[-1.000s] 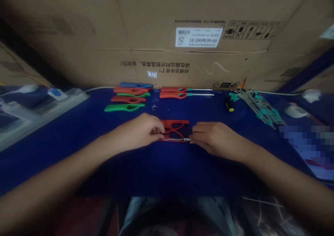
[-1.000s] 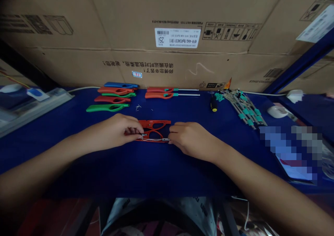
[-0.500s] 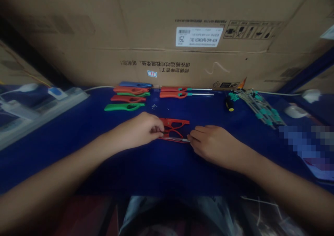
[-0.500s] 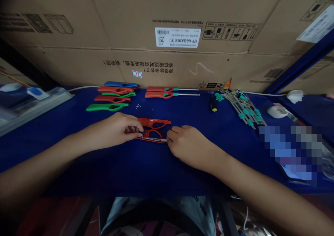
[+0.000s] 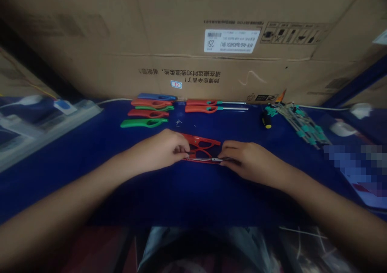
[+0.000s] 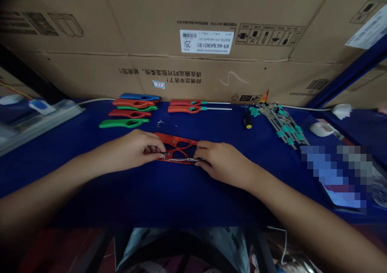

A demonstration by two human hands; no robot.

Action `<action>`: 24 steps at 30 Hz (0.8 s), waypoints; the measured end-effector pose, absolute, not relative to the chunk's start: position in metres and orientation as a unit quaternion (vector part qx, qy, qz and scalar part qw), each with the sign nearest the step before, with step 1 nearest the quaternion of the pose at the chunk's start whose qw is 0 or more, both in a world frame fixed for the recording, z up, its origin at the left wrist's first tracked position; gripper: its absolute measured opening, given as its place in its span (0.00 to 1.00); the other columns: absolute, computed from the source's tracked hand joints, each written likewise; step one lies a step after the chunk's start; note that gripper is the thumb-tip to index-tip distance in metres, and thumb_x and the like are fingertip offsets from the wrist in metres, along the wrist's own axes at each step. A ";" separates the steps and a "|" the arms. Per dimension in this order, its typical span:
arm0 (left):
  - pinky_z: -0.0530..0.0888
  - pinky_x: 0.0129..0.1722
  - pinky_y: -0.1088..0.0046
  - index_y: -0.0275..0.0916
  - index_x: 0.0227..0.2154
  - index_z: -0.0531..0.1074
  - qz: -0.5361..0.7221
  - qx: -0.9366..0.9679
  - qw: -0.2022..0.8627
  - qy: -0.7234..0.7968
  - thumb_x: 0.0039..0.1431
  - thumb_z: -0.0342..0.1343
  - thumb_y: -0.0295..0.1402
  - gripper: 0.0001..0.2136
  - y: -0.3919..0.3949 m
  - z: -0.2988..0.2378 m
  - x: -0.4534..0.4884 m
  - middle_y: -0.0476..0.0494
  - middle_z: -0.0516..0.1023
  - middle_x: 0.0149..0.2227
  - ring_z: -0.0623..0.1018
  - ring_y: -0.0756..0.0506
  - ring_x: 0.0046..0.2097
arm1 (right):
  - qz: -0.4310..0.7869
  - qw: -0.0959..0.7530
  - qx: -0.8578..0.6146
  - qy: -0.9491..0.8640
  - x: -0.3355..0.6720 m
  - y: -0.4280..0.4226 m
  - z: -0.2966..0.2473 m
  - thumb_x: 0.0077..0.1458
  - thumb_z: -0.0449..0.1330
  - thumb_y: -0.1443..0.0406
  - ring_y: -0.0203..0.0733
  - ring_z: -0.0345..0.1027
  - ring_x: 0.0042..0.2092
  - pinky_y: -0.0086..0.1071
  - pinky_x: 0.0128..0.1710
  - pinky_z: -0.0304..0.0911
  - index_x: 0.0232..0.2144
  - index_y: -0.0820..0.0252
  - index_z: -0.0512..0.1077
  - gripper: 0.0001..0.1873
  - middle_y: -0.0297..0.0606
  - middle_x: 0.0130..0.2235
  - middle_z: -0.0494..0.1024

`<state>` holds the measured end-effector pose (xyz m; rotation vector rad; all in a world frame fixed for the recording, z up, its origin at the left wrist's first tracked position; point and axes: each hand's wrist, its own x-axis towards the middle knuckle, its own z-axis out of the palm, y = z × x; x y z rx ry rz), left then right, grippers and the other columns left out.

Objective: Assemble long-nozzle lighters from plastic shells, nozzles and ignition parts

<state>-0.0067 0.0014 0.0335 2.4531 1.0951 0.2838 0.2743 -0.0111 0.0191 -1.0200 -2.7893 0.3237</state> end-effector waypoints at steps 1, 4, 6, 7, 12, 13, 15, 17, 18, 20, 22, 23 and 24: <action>0.68 0.30 0.77 0.38 0.33 0.80 0.102 0.886 0.218 0.395 0.59 0.60 0.25 0.05 0.001 0.033 -0.007 0.49 0.81 0.31 0.76 0.52 0.29 | 0.128 0.087 -0.338 -0.929 0.275 -0.010 0.018 0.65 0.58 0.66 0.37 0.74 0.39 0.31 0.37 0.64 0.43 0.58 0.77 0.08 0.37 0.43 0.77; 0.68 0.29 0.77 0.38 0.33 0.81 0.102 0.886 0.222 0.395 0.59 0.60 0.25 0.05 0.002 0.033 -0.007 0.49 0.81 0.31 0.75 0.52 0.28 | 0.148 0.099 -0.328 -0.928 0.275 -0.008 0.016 0.66 0.55 0.67 0.37 0.74 0.40 0.31 0.40 0.65 0.43 0.58 0.77 0.10 0.38 0.43 0.77; 0.68 0.29 0.77 0.38 0.34 0.81 0.104 0.886 0.221 0.394 0.59 0.60 0.26 0.05 0.002 0.033 -0.007 0.49 0.81 0.31 0.75 0.52 0.28 | 0.130 0.091 -0.331 -0.930 0.275 -0.007 0.017 0.67 0.54 0.68 0.38 0.74 0.40 0.31 0.38 0.64 0.42 0.59 0.77 0.11 0.38 0.41 0.78; 0.67 0.29 0.77 0.38 0.34 0.81 0.104 0.886 0.222 0.392 0.60 0.60 0.25 0.05 0.002 0.033 -0.007 0.49 0.81 0.31 0.75 0.52 0.28 | 0.112 0.085 -0.336 -0.931 0.275 -0.008 0.017 0.67 0.54 0.68 0.38 0.74 0.39 0.31 0.36 0.63 0.41 0.59 0.77 0.11 0.38 0.41 0.78; 0.67 0.29 0.77 0.38 0.33 0.81 0.100 0.886 0.224 0.392 0.59 0.59 0.24 0.06 0.002 0.033 -0.006 0.49 0.81 0.30 0.76 0.52 0.28 | 0.004 0.028 -0.319 -0.947 0.273 -0.013 0.021 0.65 0.54 0.70 0.37 0.70 0.31 0.32 0.27 0.52 0.40 0.59 0.77 0.11 0.37 0.39 0.78; 0.68 0.29 0.77 0.38 0.33 0.81 0.102 0.887 0.221 0.393 0.59 0.59 0.24 0.06 0.002 0.033 -0.006 0.49 0.81 0.30 0.76 0.51 0.28 | -0.011 0.015 -0.309 -0.951 0.273 -0.014 0.022 0.64 0.54 0.71 0.37 0.69 0.31 0.32 0.27 0.50 0.41 0.59 0.77 0.11 0.37 0.39 0.78; 0.68 0.29 0.77 0.38 0.34 0.81 0.105 0.888 0.214 0.393 0.59 0.60 0.25 0.06 0.002 0.031 -0.007 0.48 0.82 0.31 0.76 0.51 0.28 | -0.037 0.000 -0.291 -0.956 0.273 -0.017 0.022 0.62 0.55 0.73 0.37 0.67 0.30 0.33 0.27 0.49 0.42 0.61 0.76 0.11 0.38 0.39 0.78; 0.68 0.29 0.77 0.37 0.34 0.81 0.105 0.888 0.211 0.394 0.59 0.60 0.25 0.05 0.002 0.031 -0.007 0.48 0.82 0.31 0.77 0.51 0.28 | -0.054 -0.005 -0.275 -0.960 0.273 -0.018 0.022 0.61 0.56 0.75 0.38 0.67 0.30 0.34 0.28 0.50 0.42 0.62 0.76 0.11 0.38 0.38 0.77; 0.68 0.29 0.77 0.38 0.34 0.81 0.103 0.888 0.212 0.396 0.59 0.60 0.25 0.05 0.001 0.031 -0.007 0.48 0.82 0.31 0.77 0.51 0.28 | -0.057 -0.005 -0.268 -0.962 0.273 -0.019 0.022 0.60 0.56 0.75 0.38 0.67 0.30 0.34 0.28 0.50 0.42 0.63 0.76 0.11 0.38 0.37 0.77; 0.68 0.29 0.77 0.38 0.35 0.81 0.095 0.885 0.217 0.400 0.59 0.60 0.26 0.05 0.000 0.033 -0.005 0.48 0.82 0.31 0.77 0.51 0.28 | -0.058 -0.004 -0.262 -0.963 0.273 -0.019 0.023 0.61 0.56 0.75 0.38 0.67 0.31 0.34 0.29 0.51 0.40 0.63 0.76 0.11 0.38 0.36 0.77; 0.68 0.29 0.77 0.39 0.34 0.81 0.088 0.882 0.225 0.404 0.59 0.61 0.26 0.05 -0.001 0.035 -0.004 0.49 0.82 0.31 0.77 0.51 0.29 | -0.059 -0.004 -0.268 -0.962 0.274 -0.018 0.024 0.61 0.55 0.75 0.38 0.66 0.31 0.34 0.29 0.51 0.39 0.62 0.76 0.11 0.38 0.36 0.77; 0.68 0.29 0.77 0.39 0.33 0.81 0.087 0.881 0.227 0.405 0.59 0.61 0.26 0.04 -0.002 0.036 -0.003 0.49 0.82 0.31 0.77 0.51 0.30 | -0.059 -0.007 -0.271 -0.961 0.273 -0.018 0.025 0.61 0.55 0.75 0.38 0.66 0.31 0.34 0.29 0.50 0.39 0.62 0.76 0.11 0.37 0.35 0.77; 0.68 0.30 0.77 0.39 0.33 0.81 0.088 0.881 0.228 0.406 0.59 0.62 0.26 0.04 -0.002 0.037 -0.002 0.49 0.82 0.31 0.78 0.51 0.30 | -0.060 -0.012 -0.274 -0.960 0.273 -0.018 0.026 0.61 0.56 0.75 0.38 0.66 0.31 0.34 0.29 0.50 0.38 0.62 0.76 0.10 0.37 0.35 0.76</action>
